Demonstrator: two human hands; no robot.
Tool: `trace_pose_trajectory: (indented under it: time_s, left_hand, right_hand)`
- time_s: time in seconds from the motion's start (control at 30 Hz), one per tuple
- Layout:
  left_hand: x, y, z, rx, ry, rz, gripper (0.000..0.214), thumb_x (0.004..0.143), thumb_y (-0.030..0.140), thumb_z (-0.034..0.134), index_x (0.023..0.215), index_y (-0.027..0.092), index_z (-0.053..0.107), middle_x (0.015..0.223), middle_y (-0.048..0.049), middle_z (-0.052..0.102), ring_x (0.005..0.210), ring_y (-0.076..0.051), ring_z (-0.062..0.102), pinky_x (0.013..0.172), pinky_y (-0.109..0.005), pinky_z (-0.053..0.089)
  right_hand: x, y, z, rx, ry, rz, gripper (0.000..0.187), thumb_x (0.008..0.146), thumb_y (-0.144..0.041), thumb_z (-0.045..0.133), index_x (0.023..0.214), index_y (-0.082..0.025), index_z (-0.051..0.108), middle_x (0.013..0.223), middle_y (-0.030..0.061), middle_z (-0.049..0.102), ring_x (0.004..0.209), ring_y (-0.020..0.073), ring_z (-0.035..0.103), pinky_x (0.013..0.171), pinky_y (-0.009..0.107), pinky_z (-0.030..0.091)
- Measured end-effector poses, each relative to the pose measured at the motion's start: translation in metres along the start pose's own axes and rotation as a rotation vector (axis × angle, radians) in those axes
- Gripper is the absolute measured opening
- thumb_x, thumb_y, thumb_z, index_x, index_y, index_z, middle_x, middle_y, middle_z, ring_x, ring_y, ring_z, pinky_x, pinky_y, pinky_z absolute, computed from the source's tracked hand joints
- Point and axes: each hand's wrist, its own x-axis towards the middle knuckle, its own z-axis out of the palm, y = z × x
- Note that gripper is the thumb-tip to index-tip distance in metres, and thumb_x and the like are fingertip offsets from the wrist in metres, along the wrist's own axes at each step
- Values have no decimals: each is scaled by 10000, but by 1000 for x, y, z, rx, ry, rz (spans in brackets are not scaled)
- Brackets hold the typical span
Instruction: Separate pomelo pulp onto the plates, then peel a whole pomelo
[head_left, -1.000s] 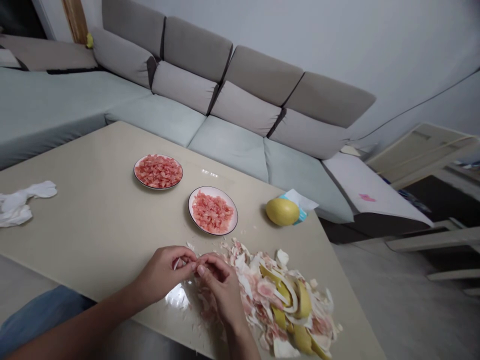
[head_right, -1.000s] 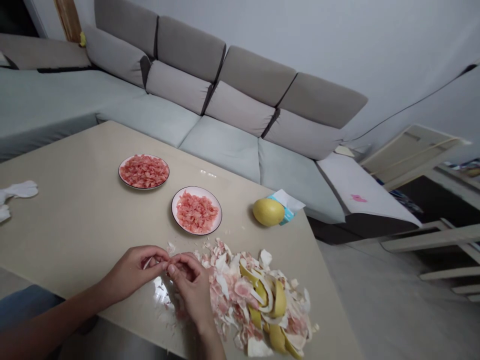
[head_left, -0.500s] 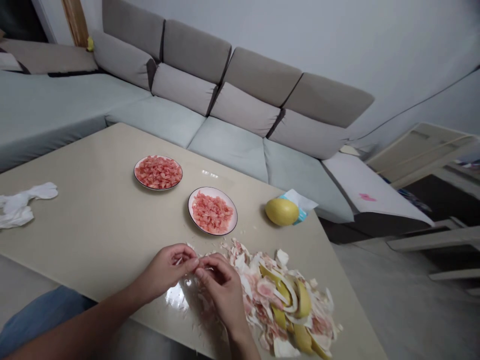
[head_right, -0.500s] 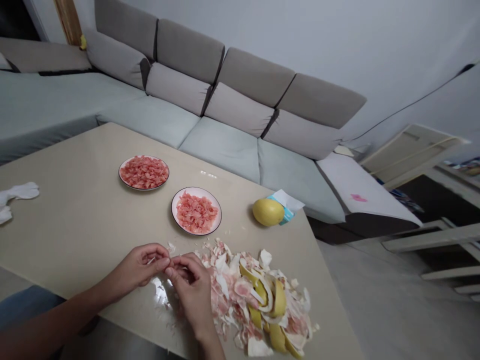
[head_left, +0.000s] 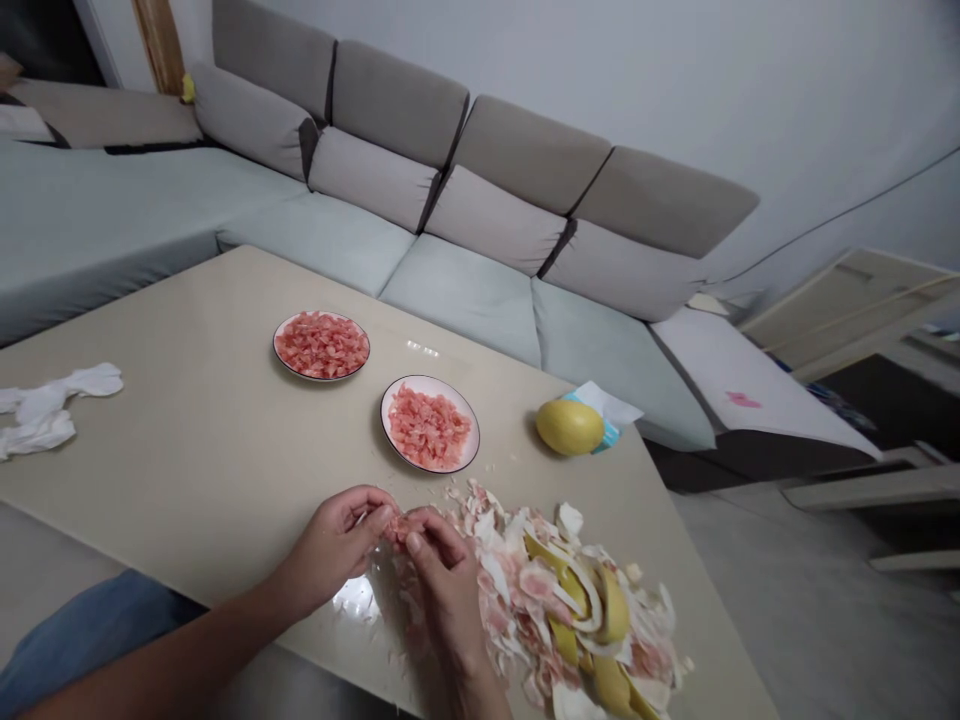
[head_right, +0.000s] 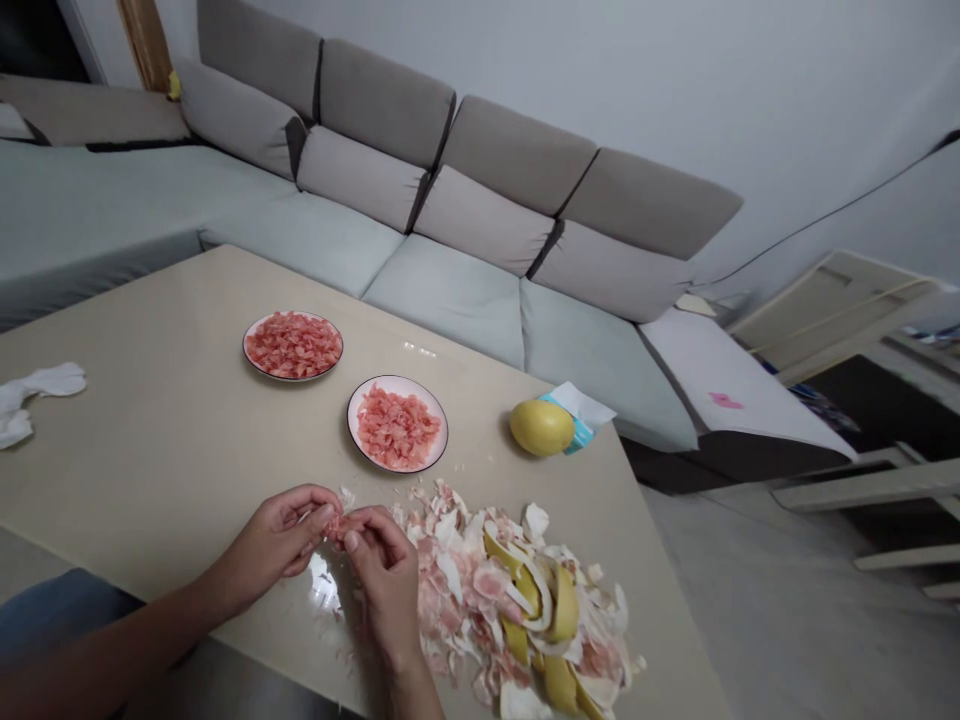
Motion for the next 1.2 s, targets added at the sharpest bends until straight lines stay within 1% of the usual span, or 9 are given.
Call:
trace_pose_trajectory:
  time_s: [0.1,0.23,0.4,0.5,0.6,0.77,0.9,1.07,1.2]
  left_hand:
    - [-1,3,-1,-8,-55,3,351,833,514,586,860,164,571,690,47,505,427,-21,291,362,-149,241]
    - [0,3,-3,-30,-123,-34,358,813,516,617,884,170,560,702,45,507,444,-30,308,346,-141,255]
    - [4,-3,-6,35,-105,-73,368,760,493,687,918,182,571,750,58,518,420,-6,259,337,-140,201]
    - [5,-3,-7,52,-93,-110,394,757,524,672,892,163,591,697,55,502,433,-19,272,346,-146,187]
    - [3,2,-7,14,-114,-134,406,754,519,677,900,149,601,726,21,550,459,-27,287,364,-152,162]
    - [-1,9,-5,-60,-135,-151,395,762,500,683,904,138,616,701,16,543,469,-27,263,395,-169,131]
    - [-2,11,-5,-90,-146,-142,408,745,507,696,894,135,617,739,-4,576,475,-29,287,408,-180,130]
    - [1,12,-10,-39,-211,-213,429,712,523,710,861,131,619,736,-13,608,460,-28,280,410,-194,111]
    - [0,16,-12,-36,-282,-284,362,722,450,713,864,131,618,730,-12,606,460,-28,290,413,-202,93]
  right_hand:
    - [0,-5,0,-78,18,-50,140,794,-349,678,796,-209,681,767,16,617,722,167,590,665,261,482]
    - [-1,-10,-2,-257,27,-186,51,787,-233,671,829,-217,695,827,40,630,780,180,605,679,265,491]
    - [-2,-12,-4,-379,24,-314,124,792,-143,637,863,-227,693,852,49,642,824,186,604,722,291,502]
    - [-2,-13,-4,-334,29,-283,89,791,-163,645,838,-221,694,828,44,637,800,181,607,699,278,504]
    - [0,-12,-6,-241,36,-213,48,784,-223,672,823,-214,697,826,46,635,792,182,613,670,264,509]
    - [1,-5,-9,-115,44,-135,88,775,-282,705,831,-214,708,852,49,641,796,181,624,670,260,520]
    - [0,0,-11,-95,45,-103,101,788,-290,703,856,-216,708,878,51,651,807,181,628,690,267,522]
    - [0,-4,-14,-182,2,-171,73,819,-233,662,880,-220,699,880,47,634,830,178,618,690,259,509]
    - [0,-10,-14,-306,-24,-257,96,827,-183,632,885,-228,694,846,41,645,824,178,615,721,277,501]
